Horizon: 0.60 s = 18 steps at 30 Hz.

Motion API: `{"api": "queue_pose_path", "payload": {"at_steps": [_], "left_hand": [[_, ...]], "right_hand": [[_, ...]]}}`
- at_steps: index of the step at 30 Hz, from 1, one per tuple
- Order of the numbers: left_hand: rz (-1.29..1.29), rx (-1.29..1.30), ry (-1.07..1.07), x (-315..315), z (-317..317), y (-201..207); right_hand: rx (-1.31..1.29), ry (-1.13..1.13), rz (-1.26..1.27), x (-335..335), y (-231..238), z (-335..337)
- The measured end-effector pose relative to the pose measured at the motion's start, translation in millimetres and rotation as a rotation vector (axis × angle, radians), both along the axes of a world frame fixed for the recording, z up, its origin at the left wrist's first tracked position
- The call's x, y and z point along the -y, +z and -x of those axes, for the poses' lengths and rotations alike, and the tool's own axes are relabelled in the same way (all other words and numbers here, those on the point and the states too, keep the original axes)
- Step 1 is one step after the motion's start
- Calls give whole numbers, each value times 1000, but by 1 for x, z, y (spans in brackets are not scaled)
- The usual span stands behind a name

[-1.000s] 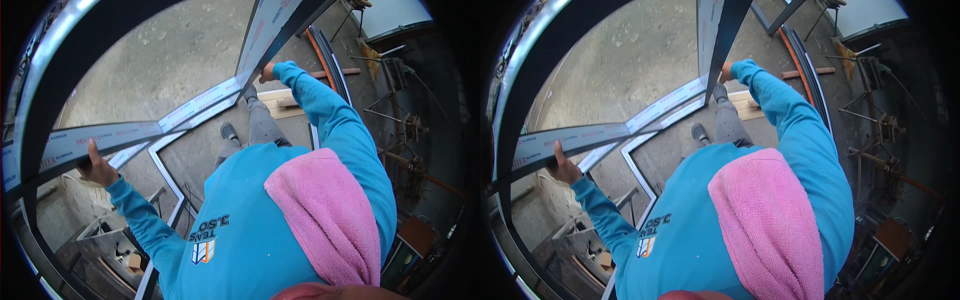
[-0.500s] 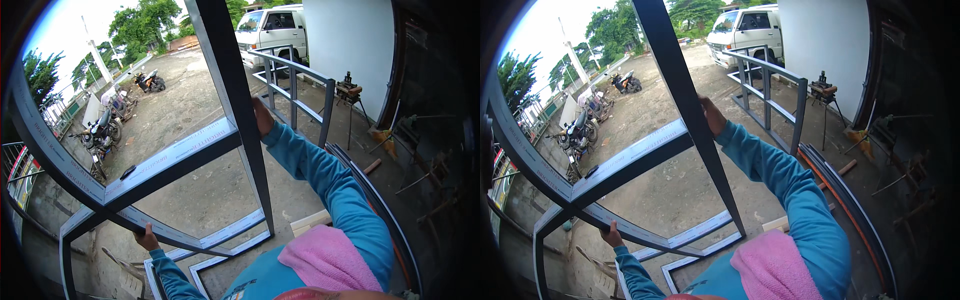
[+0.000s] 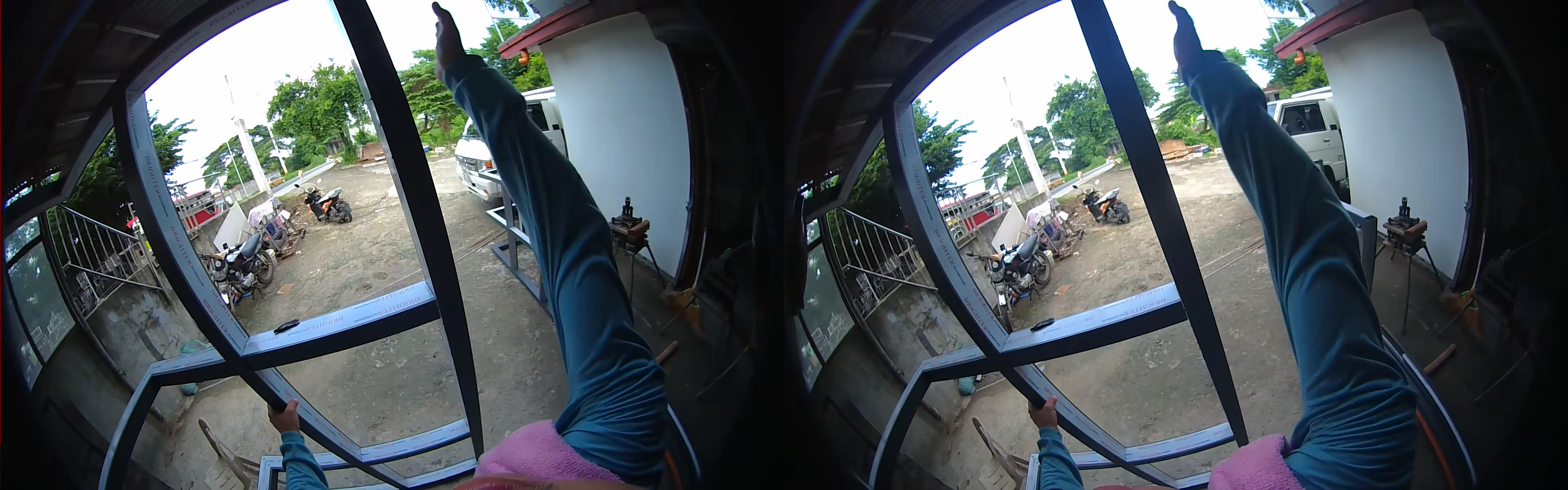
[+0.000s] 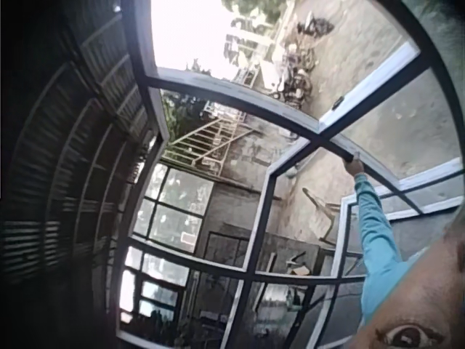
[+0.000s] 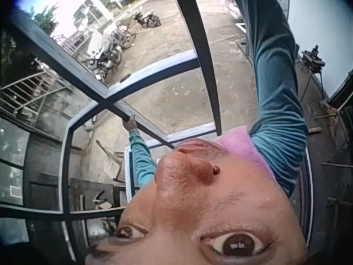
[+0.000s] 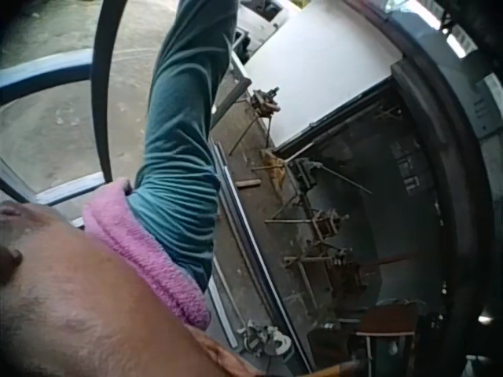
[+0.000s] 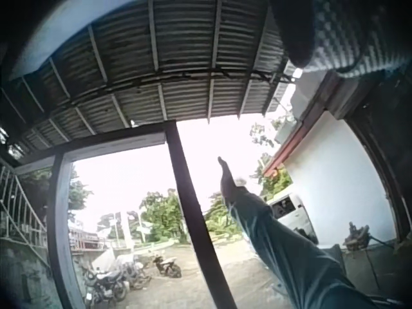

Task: Measure and align aluminum profiles to assemble a frame, followed by drilling.

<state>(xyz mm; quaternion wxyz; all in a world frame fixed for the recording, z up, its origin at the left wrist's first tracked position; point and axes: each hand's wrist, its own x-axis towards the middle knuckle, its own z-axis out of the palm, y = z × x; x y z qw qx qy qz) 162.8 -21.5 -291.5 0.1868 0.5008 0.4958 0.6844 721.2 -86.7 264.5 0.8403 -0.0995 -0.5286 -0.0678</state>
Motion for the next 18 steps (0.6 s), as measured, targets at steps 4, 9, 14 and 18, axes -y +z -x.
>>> {"api": "queue_pose_path", "payload": {"at_steps": [4,9,14,18], "left_hand": [[53,-50,-21,-16,3,-11],[74,-66,-197,-23,11,-10],[-77,-475,405,32,-6,40],[-574,-865,120,82,-80,139]], "right_hand": [[383,358,206,-34,-4,68],[478,351,115,-32,-40,54],[355,757,425,30,-205,58],[247,696,763,5,-359,54]]}}
